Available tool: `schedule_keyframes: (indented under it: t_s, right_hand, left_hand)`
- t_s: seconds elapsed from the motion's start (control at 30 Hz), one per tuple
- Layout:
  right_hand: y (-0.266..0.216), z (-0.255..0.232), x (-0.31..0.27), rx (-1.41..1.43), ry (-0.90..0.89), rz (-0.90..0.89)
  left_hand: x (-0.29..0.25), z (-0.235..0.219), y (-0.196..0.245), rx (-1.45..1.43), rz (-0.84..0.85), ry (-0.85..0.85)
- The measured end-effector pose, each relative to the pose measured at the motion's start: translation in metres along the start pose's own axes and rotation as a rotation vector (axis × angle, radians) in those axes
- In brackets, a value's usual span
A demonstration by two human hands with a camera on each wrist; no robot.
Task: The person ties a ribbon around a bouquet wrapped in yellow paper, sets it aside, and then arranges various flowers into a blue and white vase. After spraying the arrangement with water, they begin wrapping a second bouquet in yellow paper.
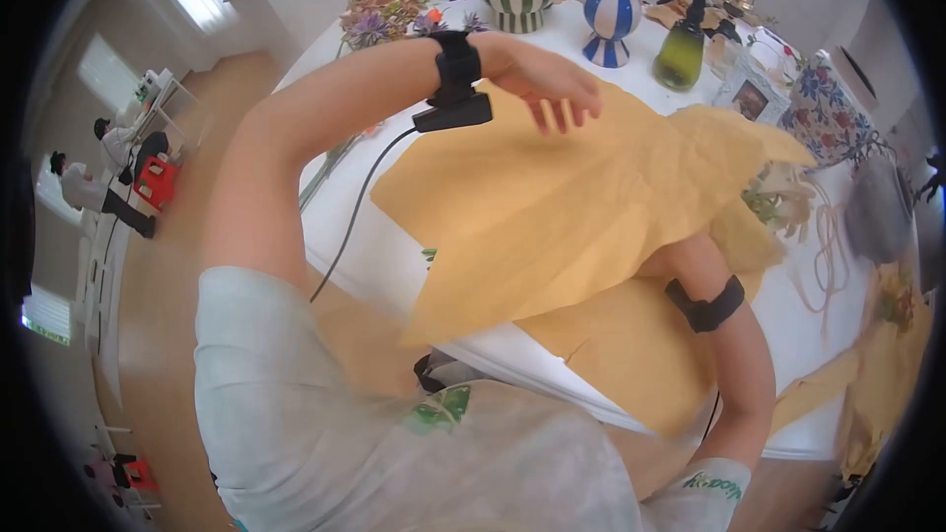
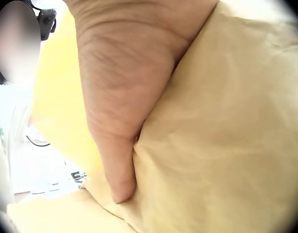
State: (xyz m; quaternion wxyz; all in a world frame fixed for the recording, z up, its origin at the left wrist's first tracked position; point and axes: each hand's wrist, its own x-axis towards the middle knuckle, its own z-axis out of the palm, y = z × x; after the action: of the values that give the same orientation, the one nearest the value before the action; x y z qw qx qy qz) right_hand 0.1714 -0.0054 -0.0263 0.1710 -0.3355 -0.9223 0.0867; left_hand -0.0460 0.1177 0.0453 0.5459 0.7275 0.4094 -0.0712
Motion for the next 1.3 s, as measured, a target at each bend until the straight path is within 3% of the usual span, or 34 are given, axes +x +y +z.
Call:
schedule_keyframes:
  t_s: [0.13,0.2,0.27,0.33,0.4,0.57,0.67,0.73,0.83,0.93,1.3]
  right_hand:
    - [0.004,0.001,0.006,0.021,-0.024,0.01]
    - [0.003,-0.002,0.011,0.076,-0.118,-0.012]
    - [0.0,-0.005,0.005,0.061,-0.09,0.046]
    - [0.001,-0.007,-0.004,0.057,-0.052,0.076]
    - [0.001,-0.009,-0.014,0.053,-0.029,0.105]
    - [-0.001,-0.012,-0.032,0.04,0.011,0.163]
    - [-0.001,-0.011,-0.037,0.043,0.031,0.191]
    - [-0.001,-0.01,-0.039,0.043,0.041,0.205]
    - [-0.002,-0.009,-0.043,0.049,0.056,0.221]
    - [-0.004,-0.008,-0.047,0.054,0.074,0.24]
    - [-0.006,-0.009,-0.076,0.069,0.201,0.311]
  left_hand:
    - [0.03,0.028,-0.046,-0.072,-0.065,-0.252]
    - [0.041,0.047,-0.049,-0.162,0.101,-0.198]
    - [0.052,0.061,-0.048,-0.213,0.189,-0.139]
    - [0.056,0.074,-0.045,-0.247,0.216,-0.108]
    - [0.049,0.083,-0.035,-0.665,0.232,-0.044]
    - [0.049,0.098,-0.034,-0.775,0.234,-0.058]
    - [0.045,0.11,-0.032,-0.666,0.35,-0.046]
    - [0.044,0.117,-0.028,-0.305,0.688,0.017]
    - [0.042,0.122,-0.033,-0.081,0.621,0.079]
    - [0.045,0.128,-0.041,0.129,0.672,0.132]
    - [0.044,0.147,-0.039,0.574,0.625,0.186]
